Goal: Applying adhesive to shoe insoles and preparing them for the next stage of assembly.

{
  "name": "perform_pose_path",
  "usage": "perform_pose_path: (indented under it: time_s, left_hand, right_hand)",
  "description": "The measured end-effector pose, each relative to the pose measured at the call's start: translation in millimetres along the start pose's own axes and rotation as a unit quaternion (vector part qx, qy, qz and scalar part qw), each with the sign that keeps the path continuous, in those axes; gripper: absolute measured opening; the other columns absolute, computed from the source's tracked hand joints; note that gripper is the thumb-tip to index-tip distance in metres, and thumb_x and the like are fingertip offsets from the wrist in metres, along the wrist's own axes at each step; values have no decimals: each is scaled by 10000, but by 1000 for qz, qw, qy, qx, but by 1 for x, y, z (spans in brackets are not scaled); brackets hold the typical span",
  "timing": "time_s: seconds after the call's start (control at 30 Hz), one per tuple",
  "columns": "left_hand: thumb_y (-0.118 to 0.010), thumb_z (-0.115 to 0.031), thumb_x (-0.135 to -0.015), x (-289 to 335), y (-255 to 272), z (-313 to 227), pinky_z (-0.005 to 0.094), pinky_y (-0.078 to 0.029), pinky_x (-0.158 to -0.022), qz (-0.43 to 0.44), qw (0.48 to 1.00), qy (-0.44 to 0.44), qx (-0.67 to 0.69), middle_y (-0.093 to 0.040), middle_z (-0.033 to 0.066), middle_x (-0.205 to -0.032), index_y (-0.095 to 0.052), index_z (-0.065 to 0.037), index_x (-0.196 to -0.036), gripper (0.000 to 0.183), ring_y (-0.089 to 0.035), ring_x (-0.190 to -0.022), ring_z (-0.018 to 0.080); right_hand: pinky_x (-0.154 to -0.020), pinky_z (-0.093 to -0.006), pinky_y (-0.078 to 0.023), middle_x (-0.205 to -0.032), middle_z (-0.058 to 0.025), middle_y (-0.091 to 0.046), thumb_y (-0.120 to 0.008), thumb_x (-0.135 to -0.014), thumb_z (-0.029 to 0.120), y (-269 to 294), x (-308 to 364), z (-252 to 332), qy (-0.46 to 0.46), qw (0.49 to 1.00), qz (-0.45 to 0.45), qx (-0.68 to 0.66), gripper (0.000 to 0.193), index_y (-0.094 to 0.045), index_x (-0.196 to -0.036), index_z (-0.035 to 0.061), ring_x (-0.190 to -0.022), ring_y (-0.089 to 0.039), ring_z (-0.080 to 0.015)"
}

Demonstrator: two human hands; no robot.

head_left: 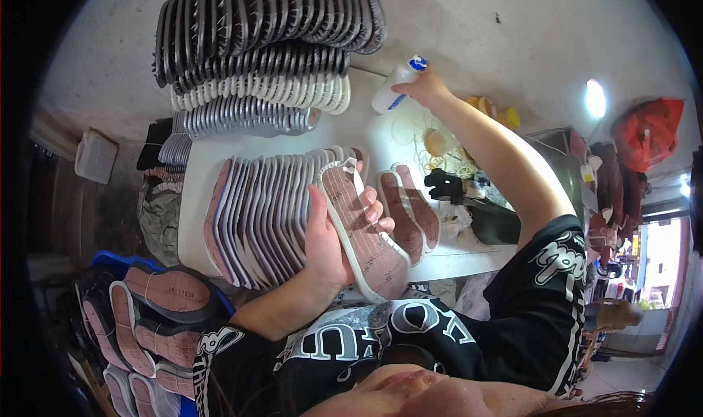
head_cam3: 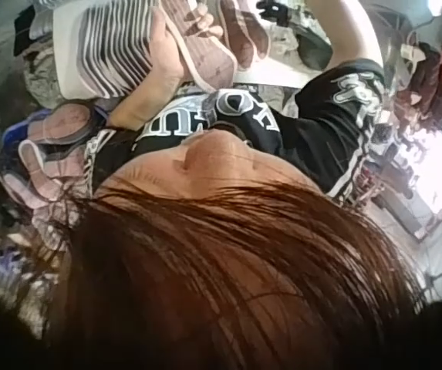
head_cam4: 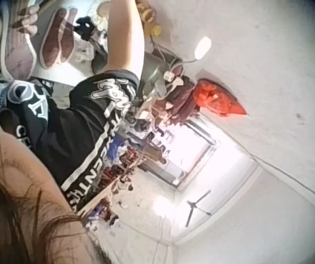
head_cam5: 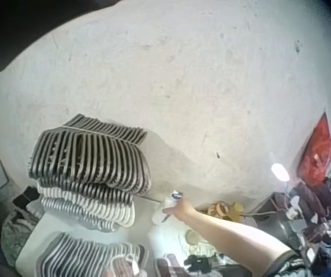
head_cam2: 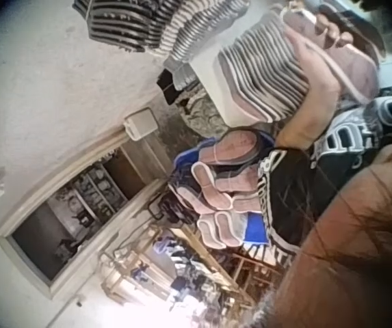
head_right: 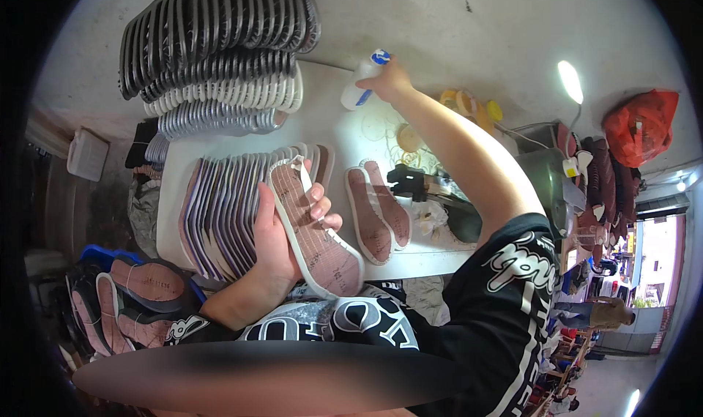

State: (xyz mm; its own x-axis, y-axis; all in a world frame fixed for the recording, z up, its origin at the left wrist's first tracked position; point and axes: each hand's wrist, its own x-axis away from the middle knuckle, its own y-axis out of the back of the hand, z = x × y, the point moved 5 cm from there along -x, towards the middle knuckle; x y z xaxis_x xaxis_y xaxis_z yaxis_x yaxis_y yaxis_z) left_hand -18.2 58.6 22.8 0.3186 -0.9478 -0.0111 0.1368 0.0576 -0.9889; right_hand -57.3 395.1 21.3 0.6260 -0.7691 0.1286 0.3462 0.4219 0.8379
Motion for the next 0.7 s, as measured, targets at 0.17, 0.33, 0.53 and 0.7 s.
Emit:
perform_pose_path:
  time_s: [0.17,0.33,0.53,0.7]
  left_hand:
    - [-389,-492,-961,0,11,-13,295,-419,-800,-39,992,-44,109,-457,78,-962,-394,-82,-1364,575,-415,-791,156]
    - [-357,-505,-966,7,21,-10,389,-431,-962,-104,988,-83,81,-521,113,-941,-449,-26,-1237,558,-535,-882,208]
    - [-318,-595,-937,11,3,9,454,-366,-1050,-57,998,-35,-3,-532,88,-1007,-443,-78,-1235,610,-527,-961,208]
    - [-209,-609,-953,17,-10,44,399,-419,-904,35,987,43,-152,-536,48,-1079,-372,-114,-1358,660,-506,-1029,192]
  right_hand:
    - [-861,-355,-503,-1148,-204,-586,-836,-623,304,-8,-7,-2,44,996,-60,51,919,-350,-1313,-59,-1014,-614,-295]
    - [-856,-307,-491,-1144,-155,-595,-695,-810,204,-8,79,55,161,867,287,375,684,-352,-1362,-11,-1053,-598,-167]
    - [-931,-310,-470,-1352,-199,-469,-545,-939,116,10,238,95,68,953,259,-141,664,-146,-1464,37,-1136,-557,-217]
    - [-756,-323,-545,-1385,-244,-407,-495,-908,29,38,291,79,216,947,149,-184,644,-144,-1447,40,-850,-657,-196]
